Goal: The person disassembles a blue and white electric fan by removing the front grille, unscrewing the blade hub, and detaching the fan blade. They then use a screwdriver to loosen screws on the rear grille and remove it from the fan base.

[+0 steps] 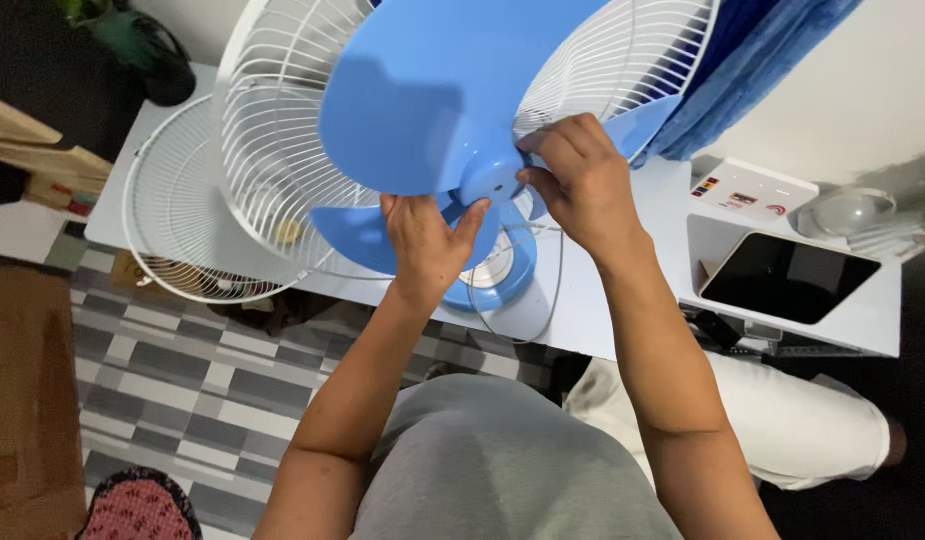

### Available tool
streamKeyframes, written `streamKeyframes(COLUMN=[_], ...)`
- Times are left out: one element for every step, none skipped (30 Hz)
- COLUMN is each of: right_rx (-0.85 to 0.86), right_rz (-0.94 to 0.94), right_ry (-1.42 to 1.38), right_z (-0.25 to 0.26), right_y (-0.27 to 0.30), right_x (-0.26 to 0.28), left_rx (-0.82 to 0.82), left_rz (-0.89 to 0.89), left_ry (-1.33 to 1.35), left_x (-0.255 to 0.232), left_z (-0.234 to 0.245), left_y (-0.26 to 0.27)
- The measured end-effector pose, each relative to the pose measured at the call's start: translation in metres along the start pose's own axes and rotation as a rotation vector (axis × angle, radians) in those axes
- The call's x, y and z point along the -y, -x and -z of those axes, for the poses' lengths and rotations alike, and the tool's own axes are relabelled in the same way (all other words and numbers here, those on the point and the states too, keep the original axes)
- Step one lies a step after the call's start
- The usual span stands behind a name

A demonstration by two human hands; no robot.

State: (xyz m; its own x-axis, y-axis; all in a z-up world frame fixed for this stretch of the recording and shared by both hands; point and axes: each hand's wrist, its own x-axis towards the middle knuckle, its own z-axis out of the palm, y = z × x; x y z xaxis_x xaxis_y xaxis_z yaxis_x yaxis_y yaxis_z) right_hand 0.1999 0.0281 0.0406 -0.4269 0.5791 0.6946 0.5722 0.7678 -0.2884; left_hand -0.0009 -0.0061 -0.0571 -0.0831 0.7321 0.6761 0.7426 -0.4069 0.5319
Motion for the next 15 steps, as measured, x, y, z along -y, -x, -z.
streamKeyframes(right_rx=[-0.003, -0.006, -0.010, -0.008, -0.006, -0.006, -0.012, -0.020, -0.028, -0.043, -0.059, -0.073, -0.060, -0.050, -0.039], right_rz=[0.004, 0.011, 0.018, 0.022, 0.026, 0.034, 0.026, 0.019, 0.012, 0.027, 0.043, 0.054, 0.037, 0.020, 0.003], right_ry=[-0.014, -0.025, -0.036, -0.029, -0.021, -0.013, -0.012, -0.010, -0.009, -0.002, 0.005, 0.012, -0.002, -0.013, -0.024], right_z=[0.000, 0.000, 0.000, 0.000, -0.001, -0.001, -0.002, -0.003, -0.004, -0.006, -0.007, -0.007, -0.007, -0.005, -0.003], right_y=[0.000, 0.001, 0.001, 0.002, 0.003, 0.004, 0.007, 0.007, 0.008, 0.008, 0.009, 0.013, 0.016, 0.016, 0.016], right_x=[0.001, 0.001, 0.000, 0.000, 0.000, 0.000, 0.001, 0.001, 0.001, 0.002, 0.002, 0.004, 0.004, 0.004, 0.005], left_rx=[-0.010, -0.022, -0.034, -0.017, 0.001, 0.016, 0.012, 0.007, 0.001, -0.014, -0.029, -0.040, -0.049, -0.058, -0.067], left_rz=[0.010, 0.017, 0.025, 0.023, 0.021, 0.017, 0.023, 0.027, 0.030, 0.015, 0.000, -0.013, -0.016, -0.023, -0.029], left_ry=[0.017, 0.035, 0.054, 0.006, -0.041, -0.088, -0.034, 0.020, 0.073, 0.089, 0.105, 0.122, 0.119, 0.119, 0.118], left_x=[0.000, -0.001, -0.001, -0.001, 0.000, 0.000, 0.000, 0.000, 0.000, -0.001, -0.002, -0.005, -0.009, -0.013, -0.016], left_z=[0.001, -0.001, -0.001, -0.001, -0.001, -0.001, 0.001, 0.004, 0.007, 0.010, 0.012, 0.014, 0.016, 0.016, 0.016], left_y=[0.000, 0.000, -0.001, -0.001, -0.004, -0.005, -0.005, -0.008, -0.010, -0.013, -0.015, -0.013, -0.009, -0.009, -0.009])
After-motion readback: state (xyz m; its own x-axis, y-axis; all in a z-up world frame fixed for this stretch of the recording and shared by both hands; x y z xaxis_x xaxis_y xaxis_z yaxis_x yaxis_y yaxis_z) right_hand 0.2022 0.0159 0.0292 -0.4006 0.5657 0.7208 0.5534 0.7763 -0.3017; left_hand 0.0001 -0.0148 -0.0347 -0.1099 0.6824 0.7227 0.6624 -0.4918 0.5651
